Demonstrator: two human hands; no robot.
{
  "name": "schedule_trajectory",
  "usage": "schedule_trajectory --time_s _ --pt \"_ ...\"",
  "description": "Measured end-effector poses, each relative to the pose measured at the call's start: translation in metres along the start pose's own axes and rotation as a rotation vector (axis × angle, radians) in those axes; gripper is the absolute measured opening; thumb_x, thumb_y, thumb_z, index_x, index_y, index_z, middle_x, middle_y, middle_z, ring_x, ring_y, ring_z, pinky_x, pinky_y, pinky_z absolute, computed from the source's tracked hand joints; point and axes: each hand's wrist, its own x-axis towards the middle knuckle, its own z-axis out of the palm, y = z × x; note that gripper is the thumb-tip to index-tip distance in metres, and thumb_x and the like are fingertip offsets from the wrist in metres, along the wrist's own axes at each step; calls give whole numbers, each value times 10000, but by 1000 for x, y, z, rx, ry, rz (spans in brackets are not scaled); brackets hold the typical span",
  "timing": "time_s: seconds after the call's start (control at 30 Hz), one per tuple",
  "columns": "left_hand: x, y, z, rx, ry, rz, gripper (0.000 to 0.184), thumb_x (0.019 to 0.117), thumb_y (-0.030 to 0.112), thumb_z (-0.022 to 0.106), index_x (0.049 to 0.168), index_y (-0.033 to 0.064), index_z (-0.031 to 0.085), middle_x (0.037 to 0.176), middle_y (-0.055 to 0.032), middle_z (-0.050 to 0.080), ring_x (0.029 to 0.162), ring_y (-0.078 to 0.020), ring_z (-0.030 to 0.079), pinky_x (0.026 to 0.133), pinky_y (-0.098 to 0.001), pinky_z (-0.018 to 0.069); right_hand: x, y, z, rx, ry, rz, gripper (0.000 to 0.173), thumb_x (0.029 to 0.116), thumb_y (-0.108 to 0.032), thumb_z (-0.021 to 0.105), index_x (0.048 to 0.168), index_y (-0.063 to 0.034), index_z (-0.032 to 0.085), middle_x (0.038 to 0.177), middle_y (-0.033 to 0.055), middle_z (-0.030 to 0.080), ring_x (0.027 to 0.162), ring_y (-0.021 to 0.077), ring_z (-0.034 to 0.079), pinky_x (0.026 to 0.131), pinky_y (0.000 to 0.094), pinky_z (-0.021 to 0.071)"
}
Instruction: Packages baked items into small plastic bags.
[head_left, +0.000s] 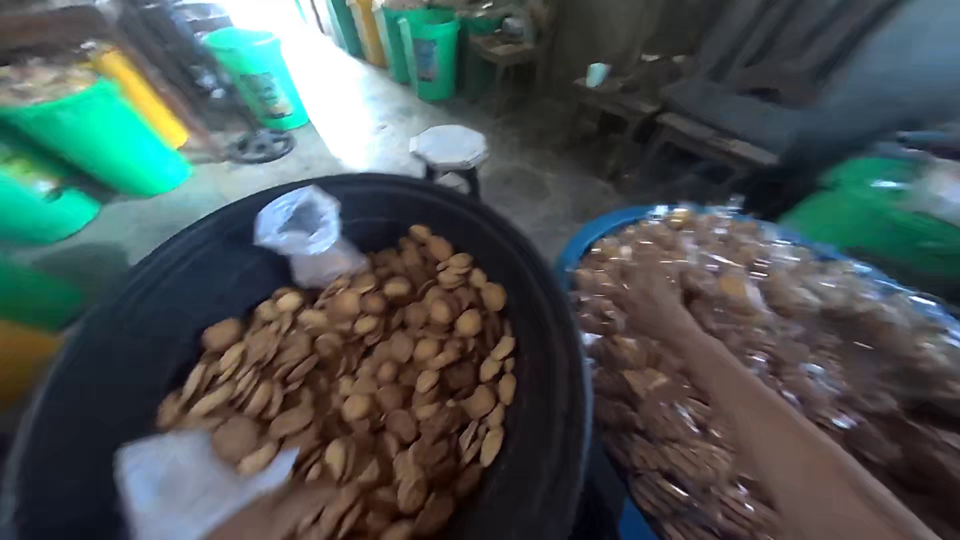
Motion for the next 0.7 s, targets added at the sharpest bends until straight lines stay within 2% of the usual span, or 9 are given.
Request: schedule_trajectory --time_s 0.1,0.17,0.23,0.3,0.33,0.43,0.5,0.63,0.7 --pt "-19 -31 -2 211 176 -81 282 1018 135 557 1244 24 684 1143 -216 704 1036 -413 698 884 -606 553 2 16 21 -10 -47 -92 718 895 -169 762 1488 75 439 1573 357 329 1471 565 273 1138 762 235" --pt "-26 -48 9 284 144 -80 296 1001 195 622 1227 16 694 1261 -215 666 1178 -416 645 982 -590 515 12 21 3 -29 -244 -75 785 949 -209 709 1565 67 309 1615 383 198 1501 580 166 1145 781 176" --pt "-33 -59 27 303 -23 -132 474 1004 339 633 1352 16 633 1479 -211 538 1393 -413 491 1132 -616 378 21 21 -34 -69 -320 -64 774 982 -277 686 1578 34 304 1588 402 244 1476 585 236 1156 743 225" --pt "-41 -60 36 282 -203 -229 599 1052 445 512 1482 28 512 1581 -177 436 1494 -372 362 1214 -590 250 25 30 -45 -68 81 -337 647 1017 -426 538 1487 14 474 1506 391 398 1389 581 396 1113 730 317" --pt "-44 -56 36 278 -219 -247 594 1060 447 492 1491 38 504 1560 -180 465 1472 -374 401 1203 -579 283 30 12 -49 21 308 -488 588 1011 -441 511 1387 7 577 1422 376 492 1294 588 484 1035 742 381" --pt "-57 -41 37 254 -42 -188 592 1008 302 641 1527 84 460 1335 -279 611 1102 -474 670 885 -618 545 -10 -157 -109 223 53 -513 415 1016 -182 594 1373 31 587 1449 313 512 1348 536 473 1072 708 387" --pt "-65 -44 52 359 201 -110 646 919 275 743 1485 68 511 1142 -276 656 885 -450 709 734 -578 587 -28 -235 -104 219 -226 -766 381 1014 -135 602 1369 3 603 1364 272 599 1276 469 571 1052 636 456" --pt "-79 -57 58 551 395 -97 384 902 359 713 949 -21 754 964 -216 695 940 -409 712 787 -563 583 -58 -353 -56 74 -734 -1074 395 1069 -218 524 1422 -44 569 1375 225 604 1274 395 591 1059 578 460" --pt "-89 -58 56 621 439 -23 354 892 375 690 834 32 752 971 -155 704 977 -362 709 790 -538 575 -75 -399 -34 1 -790 -1057 451 1074 -289 524 1427 -9 546 1374 242 578 1296 409 555 1062 576 446"
